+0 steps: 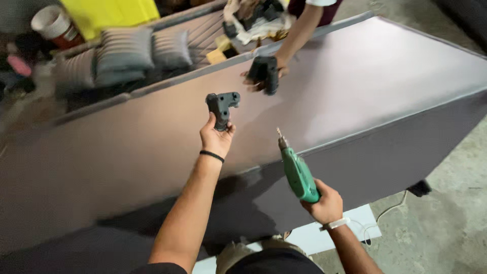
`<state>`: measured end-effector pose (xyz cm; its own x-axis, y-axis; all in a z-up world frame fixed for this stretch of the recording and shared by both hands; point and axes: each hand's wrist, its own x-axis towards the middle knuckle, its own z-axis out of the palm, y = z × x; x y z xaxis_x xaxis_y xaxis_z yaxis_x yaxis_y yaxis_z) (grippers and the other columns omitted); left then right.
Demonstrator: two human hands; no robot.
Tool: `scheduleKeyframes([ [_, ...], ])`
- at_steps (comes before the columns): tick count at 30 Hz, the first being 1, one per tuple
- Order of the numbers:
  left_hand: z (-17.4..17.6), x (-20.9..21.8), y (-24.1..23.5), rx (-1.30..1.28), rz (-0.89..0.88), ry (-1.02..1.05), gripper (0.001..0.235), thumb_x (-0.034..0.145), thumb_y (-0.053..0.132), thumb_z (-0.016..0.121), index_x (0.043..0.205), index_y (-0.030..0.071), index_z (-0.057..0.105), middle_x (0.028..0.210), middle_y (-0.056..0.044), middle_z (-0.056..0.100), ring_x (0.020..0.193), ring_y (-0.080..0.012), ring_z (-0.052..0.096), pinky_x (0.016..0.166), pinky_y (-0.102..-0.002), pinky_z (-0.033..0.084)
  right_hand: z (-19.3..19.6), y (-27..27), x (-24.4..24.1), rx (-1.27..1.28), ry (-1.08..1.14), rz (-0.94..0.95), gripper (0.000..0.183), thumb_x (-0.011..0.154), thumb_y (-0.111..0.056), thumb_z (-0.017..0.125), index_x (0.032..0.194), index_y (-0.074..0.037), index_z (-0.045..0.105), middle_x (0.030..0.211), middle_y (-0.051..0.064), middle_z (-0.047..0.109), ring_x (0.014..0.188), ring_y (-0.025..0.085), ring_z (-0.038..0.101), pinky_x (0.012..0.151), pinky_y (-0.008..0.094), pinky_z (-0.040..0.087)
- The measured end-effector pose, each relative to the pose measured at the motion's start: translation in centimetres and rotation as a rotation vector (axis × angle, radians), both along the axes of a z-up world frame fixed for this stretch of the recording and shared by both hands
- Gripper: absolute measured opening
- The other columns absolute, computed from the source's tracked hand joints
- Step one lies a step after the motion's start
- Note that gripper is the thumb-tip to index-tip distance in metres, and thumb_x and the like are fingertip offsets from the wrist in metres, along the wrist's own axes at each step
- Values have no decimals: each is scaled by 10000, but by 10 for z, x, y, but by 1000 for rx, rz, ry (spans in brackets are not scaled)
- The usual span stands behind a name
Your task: The person uses a corded drill to drive screws into the underside of a gray upholstered sofa frame. They attach black plastic feet to the frame, then place a blue-handled screwdriver on a nearby gray chair. The person continues drilling additional screws into the sofa base while another person assists by handing over parts.
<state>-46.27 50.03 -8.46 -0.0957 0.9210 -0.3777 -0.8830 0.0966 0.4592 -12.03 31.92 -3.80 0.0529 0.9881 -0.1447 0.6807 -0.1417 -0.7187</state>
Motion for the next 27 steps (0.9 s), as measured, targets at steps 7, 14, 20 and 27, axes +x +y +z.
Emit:
scheduleKeyframes([
  [7,27,-39,-103,-158,-190,166,372,1045,424,409,1085,112,608,778,-119,671,605,-219,610,563,-362,527,15,11,-50,-71,194,30,575,650,-181,854,1200,-97,707,895,117,772,789,240,739,747,380,567],
  [14,23,-109,-116,-505,-725,941,463,1034,389,402,1023,39,704,817,-156,742,647,-243,694,549,-381,568,22,-16,-97,-102,311,20,551,661,-118,859,1186,-49,706,916,91,766,815,181,713,772,349,562],
  [20,8,-130,-114,-211,-578,1889,387,882,369,583,1154,137,733,1094,-145,760,1078,-338,702,943,-461,543,19,-50,-108,-164,240,-7,512,671,-123,862,1158,-44,725,909,112,768,825,208,714,793,357,560],
  [27,-5,-77,-67,-69,-701,1578,716,774,393,714,1418,134,534,1360,-190,646,1278,-314,606,1085,-397,462,13,-72,-107,-153,284,-62,525,662,-124,859,1160,-42,712,919,84,765,829,192,718,785,347,562],
])
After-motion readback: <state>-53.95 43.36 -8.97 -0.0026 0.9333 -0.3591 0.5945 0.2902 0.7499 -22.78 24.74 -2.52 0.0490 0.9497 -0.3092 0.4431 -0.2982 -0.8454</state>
